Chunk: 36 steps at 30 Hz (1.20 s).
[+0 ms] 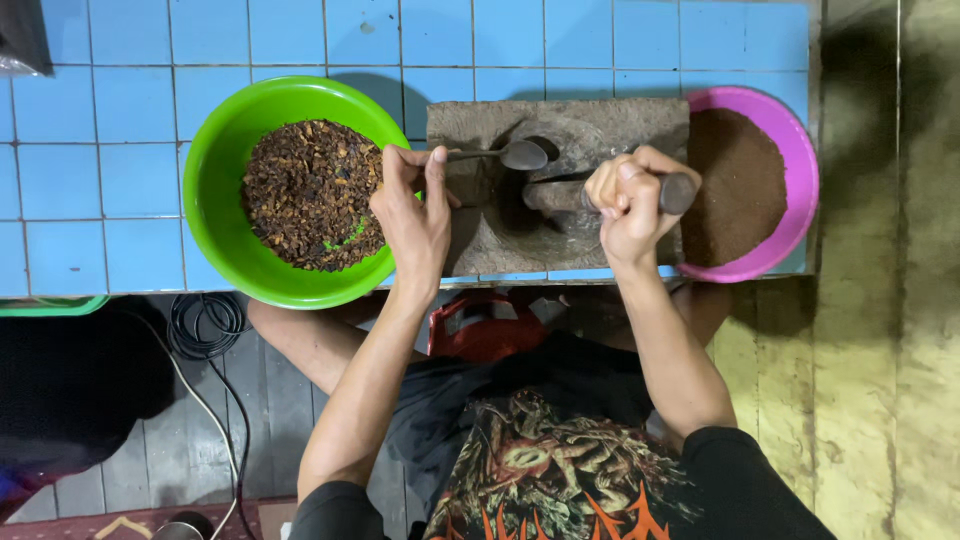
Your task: The person uses a pestle and mortar to grind dark brown material, likely spices or coffee beans. They repeatedly scoop the material from a green bowl into the mortar, grind it, and transfer the ground powder into a pink bowl.
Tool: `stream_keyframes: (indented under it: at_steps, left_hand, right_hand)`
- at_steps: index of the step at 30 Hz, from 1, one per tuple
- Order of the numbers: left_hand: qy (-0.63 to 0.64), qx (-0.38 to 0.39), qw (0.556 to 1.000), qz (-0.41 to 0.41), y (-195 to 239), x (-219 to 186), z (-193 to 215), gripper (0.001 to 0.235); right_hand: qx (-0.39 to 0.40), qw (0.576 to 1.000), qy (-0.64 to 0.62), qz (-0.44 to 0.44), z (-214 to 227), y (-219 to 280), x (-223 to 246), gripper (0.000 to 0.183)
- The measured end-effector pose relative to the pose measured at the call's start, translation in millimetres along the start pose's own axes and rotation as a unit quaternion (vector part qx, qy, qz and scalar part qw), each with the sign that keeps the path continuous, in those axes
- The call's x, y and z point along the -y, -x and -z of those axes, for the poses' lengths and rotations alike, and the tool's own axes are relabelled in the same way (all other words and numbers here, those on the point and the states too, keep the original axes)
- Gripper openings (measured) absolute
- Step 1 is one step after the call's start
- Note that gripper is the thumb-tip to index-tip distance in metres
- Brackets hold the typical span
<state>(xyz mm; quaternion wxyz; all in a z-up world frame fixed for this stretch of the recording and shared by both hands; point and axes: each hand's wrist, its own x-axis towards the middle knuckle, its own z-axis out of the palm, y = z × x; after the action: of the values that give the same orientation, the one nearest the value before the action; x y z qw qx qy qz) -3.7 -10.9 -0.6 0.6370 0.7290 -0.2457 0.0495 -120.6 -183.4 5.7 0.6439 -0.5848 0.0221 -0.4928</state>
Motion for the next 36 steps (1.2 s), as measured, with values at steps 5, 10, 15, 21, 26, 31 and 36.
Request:
stream_keyframes:
  at_steps: [5, 10, 15, 21, 26, 31, 36]
  left_hand:
    - [-0.011, -0.002, 1.000, 0.014, 1.9, -3.1, 3.6, 0.016]
    - [-0.033, 0.002, 0.999, 0.015, 0.1, 0.0, 4.1, 0.016]
    - [-0.041, -0.004, 0.999, 0.016, -1.0, 1.2, 3.1, 0.016]
    - [-0.039, -0.006, 0.999, 0.027, 1.1, 0.6, 3.9, 0.015]
    - [-0.040, -0.002, 0.997, 0.065, 0.8, -7.1, 4.3, 0.020]
    - [-0.030, -0.006, 0.999, 0.045, 3.0, -4.0, 5.8, 0.017]
    - [-0.015, -0.013, 0.998, 0.053, 1.3, -6.5, 5.6, 0.017]
  right_hand:
    - [-0.037, 0.996, -0.047, -0.060, 30.2, 1.3, 15.0, 0.038]
    - [-0.077, 0.994, -0.051, -0.050, 22.3, 7.3, 16.3, 0.036]
    - [-0.082, 0.993, -0.034, -0.072, 17.1, 15.2, -5.2, 0.037]
    - [-0.093, 0.990, -0.063, -0.090, 35.0, 1.2, 19.2, 0.035]
    - [-0.160, 0.977, -0.042, -0.132, 11.8, 2.5, 28.8, 0.027]
    - [-0.101, 0.990, -0.001, -0.098, 18.6, 15.9, 2.1, 0.036]
    - [-0.063, 0.991, -0.026, -0.119, 37.6, 7.4, 20.3, 0.038]
